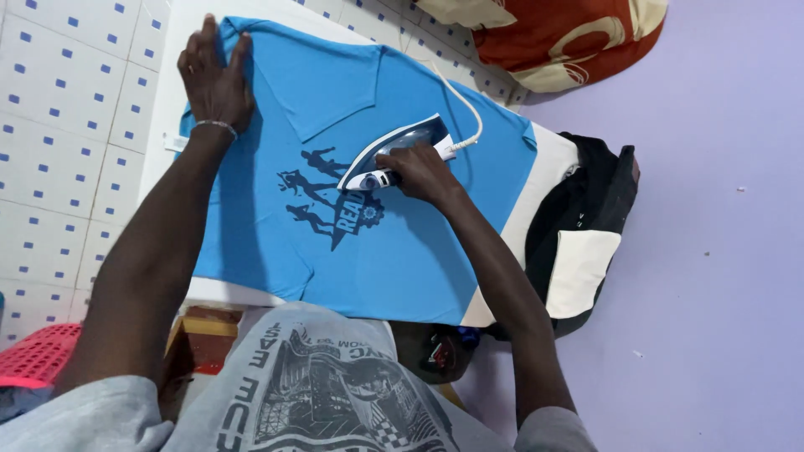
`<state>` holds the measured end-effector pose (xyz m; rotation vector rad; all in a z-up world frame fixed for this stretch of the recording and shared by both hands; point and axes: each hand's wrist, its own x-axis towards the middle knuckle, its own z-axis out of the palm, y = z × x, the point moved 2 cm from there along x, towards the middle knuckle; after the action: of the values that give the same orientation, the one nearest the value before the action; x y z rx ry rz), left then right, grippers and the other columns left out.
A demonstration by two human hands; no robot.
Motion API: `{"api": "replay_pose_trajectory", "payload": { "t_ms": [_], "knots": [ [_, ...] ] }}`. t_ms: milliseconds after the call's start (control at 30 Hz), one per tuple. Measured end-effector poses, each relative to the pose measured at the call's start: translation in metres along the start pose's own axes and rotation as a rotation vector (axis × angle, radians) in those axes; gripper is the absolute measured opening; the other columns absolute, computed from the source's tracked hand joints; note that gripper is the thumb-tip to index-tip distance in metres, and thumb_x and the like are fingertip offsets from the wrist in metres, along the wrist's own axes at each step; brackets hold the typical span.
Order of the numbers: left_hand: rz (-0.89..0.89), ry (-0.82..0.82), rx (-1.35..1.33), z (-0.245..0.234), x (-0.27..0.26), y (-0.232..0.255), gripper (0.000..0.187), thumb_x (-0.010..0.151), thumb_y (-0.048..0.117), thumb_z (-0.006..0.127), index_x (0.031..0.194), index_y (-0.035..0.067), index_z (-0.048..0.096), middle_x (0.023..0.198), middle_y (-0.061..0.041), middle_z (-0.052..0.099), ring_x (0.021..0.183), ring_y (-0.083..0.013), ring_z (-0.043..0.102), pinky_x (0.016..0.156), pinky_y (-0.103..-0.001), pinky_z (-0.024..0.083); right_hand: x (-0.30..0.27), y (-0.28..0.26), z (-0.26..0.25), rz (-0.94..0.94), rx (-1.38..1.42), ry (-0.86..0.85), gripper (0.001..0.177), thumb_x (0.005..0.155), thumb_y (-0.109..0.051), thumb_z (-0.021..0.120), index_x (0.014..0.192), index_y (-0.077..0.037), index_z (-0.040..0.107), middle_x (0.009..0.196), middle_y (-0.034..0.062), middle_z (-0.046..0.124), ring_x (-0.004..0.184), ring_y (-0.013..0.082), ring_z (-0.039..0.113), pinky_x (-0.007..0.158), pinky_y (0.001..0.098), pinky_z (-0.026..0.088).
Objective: The person irons a blue t-shirt on an ironing board, then folds it neatly into a compact rectangle. The person uses an electric iron to smooth the fabric and then folds the shirt by hand.
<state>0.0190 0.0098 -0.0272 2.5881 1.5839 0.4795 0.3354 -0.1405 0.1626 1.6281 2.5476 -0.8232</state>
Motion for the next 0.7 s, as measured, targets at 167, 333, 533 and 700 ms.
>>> {"api": "replay_pose_trajectory", "payload": {
  "t_ms": [167, 333, 533, 700],
  "knots": [
    [-0.12, -0.024, -0.175, -0.041, -0.04, 0.086, 0.068, 0.09, 0.006, 0.07, 0.155, 0.023, 0.057, 0.169, -0.021, 0.03, 0.15, -0.0413, 0.029, 0.119, -0.054, 0.026, -0.045, 0.019, -0.009, 0.082, 0.01, -0.098, 0.032, 0.08, -0.001, 0.075, 0.109, -0.013, 0.075, 0.083, 0.0088, 0.072, 0.076, 0.0303, 0.069, 0.065, 0.0457, 0.052],
    [-0.122, -0.135, -0.377, -0.065, -0.09, 0.204, 0.064, 0.088, 0.007, 0.071, 0.151, 0.015, 0.057, 0.159, -0.018, 0.04, 0.142, -0.0396, 0.036, 0.115, -0.056, 0.032, -0.099, 0.061, -0.029, 0.083, -0.002, -0.033, 0.041, 0.072, 0.004, 0.073, 0.107, -0.016, 0.077, 0.091, 0.0082, 0.073, 0.09, 0.0323, 0.068, 0.075, 0.0464, 0.052],
    [-0.057, -0.302, -0.444, -0.055, -0.133, 0.324, 0.063, 0.08, 0.005, 0.07, 0.142, 0.015, 0.06, 0.152, -0.02, 0.043, 0.136, -0.0393, 0.039, 0.11, -0.055, 0.034, -0.156, 0.137, -0.05, 0.138, 0.024, 0.025, 0.053, 0.062, 0.011, 0.071, 0.109, -0.013, 0.075, 0.105, 0.0104, 0.075, 0.101, 0.0334, 0.068, 0.09, 0.0467, 0.053],
    [0.011, -0.387, -0.534, -0.049, -0.144, 0.396, 0.059, 0.078, 0.004, 0.07, 0.135, 0.016, 0.063, 0.152, -0.016, 0.044, 0.138, -0.0373, 0.041, 0.11, -0.053, 0.036, -0.201, 0.198, -0.064, 0.167, 0.024, 0.108, 0.055, 0.06, 0.012, 0.075, 0.11, -0.011, 0.075, 0.111, 0.0118, 0.075, 0.109, 0.0343, 0.067, 0.096, 0.0478, 0.051]
  ]
}}
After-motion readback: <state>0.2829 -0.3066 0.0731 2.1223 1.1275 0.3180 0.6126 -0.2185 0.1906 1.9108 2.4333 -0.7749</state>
